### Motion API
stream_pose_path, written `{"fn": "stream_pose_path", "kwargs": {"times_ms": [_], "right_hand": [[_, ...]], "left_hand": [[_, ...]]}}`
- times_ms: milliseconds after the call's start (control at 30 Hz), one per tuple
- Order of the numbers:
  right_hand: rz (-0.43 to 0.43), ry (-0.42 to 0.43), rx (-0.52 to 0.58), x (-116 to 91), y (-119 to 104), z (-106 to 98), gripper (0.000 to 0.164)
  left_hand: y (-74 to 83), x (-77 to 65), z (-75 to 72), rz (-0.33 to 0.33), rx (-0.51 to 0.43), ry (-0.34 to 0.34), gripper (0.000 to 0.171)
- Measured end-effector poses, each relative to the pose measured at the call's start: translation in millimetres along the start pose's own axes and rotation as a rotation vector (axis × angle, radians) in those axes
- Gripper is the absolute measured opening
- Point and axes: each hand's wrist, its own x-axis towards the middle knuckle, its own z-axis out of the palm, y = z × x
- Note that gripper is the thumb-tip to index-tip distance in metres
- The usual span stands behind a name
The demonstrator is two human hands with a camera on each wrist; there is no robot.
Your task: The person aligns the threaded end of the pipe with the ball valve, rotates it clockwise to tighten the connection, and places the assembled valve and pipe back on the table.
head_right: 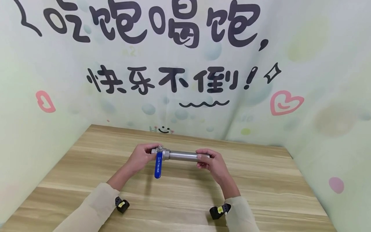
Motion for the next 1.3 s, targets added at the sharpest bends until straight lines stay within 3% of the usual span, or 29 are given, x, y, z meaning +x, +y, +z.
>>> {"fn": "stream_pose_path", "kwargs": {"times_ms": [400, 633, 833, 1300], "right_hand": [[0.038, 0.041, 0.000, 1.8, -0.4, 3.9, 0.043], [0.020, 0.022, 0.019, 2.3, 0.4, 3.2, 0.023], [-0.013, -0.044, -0.015, -0.4, -2.0, 0.9, 0.041], [-0.006, -0.052, 0.021, -3.5, -10.0, 0.6, 0.041]], "left_hand": [[0.3, -0.2, -1.5, -0.010, -0.015, 0.005, 0.033], [1.6, -0.4, -1.3, -0.012, -0.009, 0.009, 0.034], [1.9, -0.2, -0.9, -0.011, -0.005, 0.014, 0.033], [10.4, -1.2, -2.0, -0.013, -0.002, 0.014, 0.035]]}}
